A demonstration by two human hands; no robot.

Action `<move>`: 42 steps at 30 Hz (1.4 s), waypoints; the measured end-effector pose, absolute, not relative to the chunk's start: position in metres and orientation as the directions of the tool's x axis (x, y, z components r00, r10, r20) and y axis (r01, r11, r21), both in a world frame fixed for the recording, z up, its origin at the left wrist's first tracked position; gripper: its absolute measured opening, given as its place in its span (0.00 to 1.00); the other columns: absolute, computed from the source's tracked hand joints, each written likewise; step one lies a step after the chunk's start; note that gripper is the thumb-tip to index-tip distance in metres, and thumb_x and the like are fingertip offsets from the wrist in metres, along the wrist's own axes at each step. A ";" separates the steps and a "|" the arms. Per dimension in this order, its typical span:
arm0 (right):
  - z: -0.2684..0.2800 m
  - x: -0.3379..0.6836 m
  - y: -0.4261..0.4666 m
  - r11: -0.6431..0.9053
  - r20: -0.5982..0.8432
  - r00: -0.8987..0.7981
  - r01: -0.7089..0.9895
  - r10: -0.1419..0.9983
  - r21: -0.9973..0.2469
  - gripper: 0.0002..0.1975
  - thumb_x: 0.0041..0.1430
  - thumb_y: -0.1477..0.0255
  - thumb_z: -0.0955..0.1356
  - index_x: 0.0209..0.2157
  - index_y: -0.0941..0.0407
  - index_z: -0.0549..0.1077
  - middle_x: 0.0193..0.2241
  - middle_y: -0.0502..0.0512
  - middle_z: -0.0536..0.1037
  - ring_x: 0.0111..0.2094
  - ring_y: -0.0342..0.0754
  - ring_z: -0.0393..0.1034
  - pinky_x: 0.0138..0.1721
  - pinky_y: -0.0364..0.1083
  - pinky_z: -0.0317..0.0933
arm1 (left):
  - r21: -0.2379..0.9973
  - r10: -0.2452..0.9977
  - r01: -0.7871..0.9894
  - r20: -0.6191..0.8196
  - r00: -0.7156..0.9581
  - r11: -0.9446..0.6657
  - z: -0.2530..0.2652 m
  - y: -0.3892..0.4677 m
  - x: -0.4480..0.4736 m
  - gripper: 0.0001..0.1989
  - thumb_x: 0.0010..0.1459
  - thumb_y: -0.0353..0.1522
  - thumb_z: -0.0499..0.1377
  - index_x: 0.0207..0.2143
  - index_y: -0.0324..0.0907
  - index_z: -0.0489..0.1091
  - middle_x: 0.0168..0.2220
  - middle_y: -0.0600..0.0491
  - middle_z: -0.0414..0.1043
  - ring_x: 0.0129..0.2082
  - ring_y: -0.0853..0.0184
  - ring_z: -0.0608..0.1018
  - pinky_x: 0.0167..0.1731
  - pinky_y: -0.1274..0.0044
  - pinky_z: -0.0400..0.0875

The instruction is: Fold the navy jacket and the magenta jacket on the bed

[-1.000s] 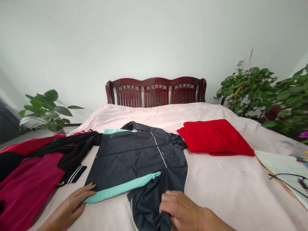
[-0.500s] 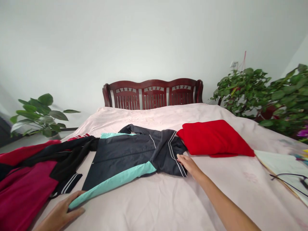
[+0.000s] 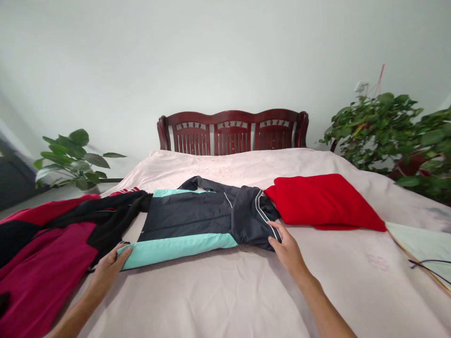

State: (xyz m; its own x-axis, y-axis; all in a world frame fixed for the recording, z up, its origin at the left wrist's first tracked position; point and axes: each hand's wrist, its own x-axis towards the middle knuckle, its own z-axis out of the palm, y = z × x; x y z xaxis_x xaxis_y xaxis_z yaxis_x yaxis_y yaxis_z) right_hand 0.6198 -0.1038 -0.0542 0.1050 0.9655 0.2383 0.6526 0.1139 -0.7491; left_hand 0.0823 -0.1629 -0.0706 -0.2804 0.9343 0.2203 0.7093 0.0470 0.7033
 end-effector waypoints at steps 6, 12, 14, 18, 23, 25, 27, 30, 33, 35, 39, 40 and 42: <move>-0.070 0.633 -0.123 -0.153 -0.110 0.119 0.905 0.987 -0.396 0.27 0.59 0.69 0.60 0.60 0.46 0.66 0.42 0.54 0.81 0.43 0.55 0.76 0.40 0.48 0.64 | 0.548 0.973 0.821 0.048 -0.226 0.164 -0.069 -0.163 0.100 0.15 0.61 0.45 0.50 0.38 0.46 0.70 0.30 0.55 0.76 0.32 0.63 0.78 0.35 0.78 0.65; -0.055 0.610 -0.131 0.002 0.230 0.009 0.999 0.973 -0.049 0.23 0.60 0.74 0.60 0.56 0.56 0.72 0.47 0.64 0.78 0.44 0.60 0.73 0.42 0.55 0.65 | 0.443 0.940 0.839 -0.029 -0.339 0.316 -0.065 -0.171 0.106 0.16 0.62 0.46 0.50 0.42 0.48 0.69 0.33 0.54 0.77 0.35 0.60 0.79 0.32 0.77 0.62; -0.049 0.583 -0.133 0.127 0.425 -0.127 0.992 0.896 0.029 0.22 0.61 0.75 0.61 0.55 0.58 0.72 0.51 0.66 0.75 0.50 0.61 0.69 0.49 0.58 0.62 | 0.409 0.921 0.832 -0.060 -0.386 0.375 -0.062 -0.174 0.111 0.16 0.62 0.46 0.49 0.43 0.49 0.69 0.34 0.54 0.78 0.35 0.61 0.79 0.30 0.77 0.60; -0.055 0.510 -0.138 0.494 0.501 -0.428 0.869 0.753 0.000 0.22 0.65 0.69 0.62 0.60 0.55 0.67 0.58 0.58 0.71 0.60 0.55 0.61 0.60 0.53 0.55 | 0.382 0.896 0.818 -0.073 -0.438 0.430 -0.060 -0.175 0.117 0.17 0.63 0.47 0.49 0.44 0.50 0.69 0.36 0.53 0.78 0.38 0.59 0.79 0.31 0.77 0.59; -0.095 0.457 -0.137 0.593 0.435 -0.534 0.805 0.725 0.000 0.25 0.66 0.65 0.62 0.63 0.55 0.64 0.62 0.57 0.68 0.62 0.55 0.59 0.62 0.56 0.51 | 0.477 0.900 0.778 -0.070 -0.431 0.410 -0.067 -0.175 0.100 0.19 0.64 0.47 0.46 0.38 0.48 0.71 0.32 0.54 0.77 0.35 0.61 0.79 0.31 0.77 0.60; -0.107 0.455 -0.134 0.583 0.437 -0.523 0.813 0.732 -0.004 0.25 0.67 0.64 0.61 0.63 0.55 0.64 0.63 0.56 0.66 0.63 0.55 0.58 0.63 0.56 0.50 | 0.511 0.890 0.753 -0.053 -0.452 0.413 -0.070 -0.173 0.091 0.18 0.65 0.45 0.47 0.37 0.47 0.72 0.31 0.54 0.77 0.34 0.62 0.79 0.31 0.77 0.61; -0.113 0.457 -0.133 0.580 0.444 -0.516 0.814 0.733 -0.011 0.25 0.67 0.64 0.60 0.63 0.54 0.64 0.64 0.55 0.65 0.64 0.55 0.57 0.63 0.56 0.49 | 0.530 0.879 0.740 -0.022 -0.477 0.415 -0.070 -0.166 0.084 0.16 0.64 0.42 0.50 0.39 0.46 0.73 0.34 0.52 0.78 0.37 0.62 0.79 0.33 0.77 0.62; -0.114 0.460 -0.132 0.582 0.454 -0.510 0.813 0.730 -0.022 0.25 0.67 0.63 0.61 0.63 0.53 0.64 0.63 0.55 0.65 0.63 0.54 0.58 0.63 0.55 0.50 | 0.541 0.876 0.742 0.018 -0.482 0.397 -0.069 -0.146 0.078 0.15 0.61 0.37 0.54 0.47 0.43 0.73 0.40 0.50 0.78 0.42 0.61 0.78 0.36 0.77 0.63; -0.113 0.461 -0.132 0.581 0.470 -0.506 0.814 0.723 -0.019 0.24 0.67 0.62 0.61 0.62 0.53 0.65 0.62 0.54 0.67 0.62 0.53 0.59 0.62 0.54 0.51 | 0.563 0.870 0.726 0.024 -0.492 0.395 -0.068 -0.119 0.076 0.17 0.58 0.37 0.59 0.48 0.39 0.72 0.40 0.47 0.79 0.41 0.60 0.79 0.34 0.77 0.63; -0.113 0.461 -0.131 0.582 0.483 -0.503 0.813 0.717 -0.016 0.24 0.67 0.62 0.61 0.62 0.52 0.66 0.62 0.53 0.67 0.62 0.53 0.60 0.62 0.54 0.52 | 0.594 0.865 0.702 0.020 -0.501 0.392 -0.069 -0.104 0.075 0.17 0.56 0.37 0.60 0.45 0.37 0.73 0.38 0.48 0.79 0.40 0.61 0.79 0.34 0.78 0.64; -0.115 0.461 -0.130 0.586 0.500 -0.497 0.810 0.709 -0.025 0.23 0.67 0.61 0.61 0.61 0.52 0.66 0.61 0.53 0.68 0.62 0.52 0.60 0.61 0.53 0.53 | 0.651 0.846 0.658 0.044 -0.532 0.380 -0.074 -0.089 0.075 0.17 0.54 0.34 0.62 0.46 0.38 0.73 0.39 0.48 0.79 0.41 0.61 0.80 0.35 0.78 0.66; -0.115 0.461 -0.130 0.587 0.502 -0.497 0.810 0.708 -0.025 0.23 0.67 0.61 0.61 0.61 0.52 0.66 0.61 0.53 0.68 0.61 0.52 0.61 0.61 0.53 0.53 | 0.662 0.837 0.647 0.054 -0.545 0.378 -0.076 -0.088 0.075 0.18 0.54 0.33 0.62 0.47 0.37 0.72 0.39 0.47 0.79 0.41 0.62 0.80 0.35 0.78 0.66; -0.115 0.462 -0.130 0.587 0.503 -0.500 0.809 0.706 -0.020 0.23 0.67 0.61 0.61 0.61 0.52 0.66 0.61 0.53 0.68 0.61 0.52 0.61 0.62 0.53 0.53 | 0.680 0.826 0.634 0.073 -0.559 0.369 -0.078 -0.088 0.077 0.19 0.55 0.32 0.62 0.49 0.38 0.71 0.38 0.48 0.79 0.39 0.64 0.80 0.34 0.79 0.68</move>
State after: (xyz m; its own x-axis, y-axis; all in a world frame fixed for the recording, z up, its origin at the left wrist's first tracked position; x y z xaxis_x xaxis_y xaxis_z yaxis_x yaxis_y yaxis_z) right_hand 0.4617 -0.1300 -0.1151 -0.4996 0.7056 0.5026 0.8092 0.5872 -0.0201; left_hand 0.0770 -0.0876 -0.0781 -0.5591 0.8259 0.0730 0.6339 0.3691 0.6797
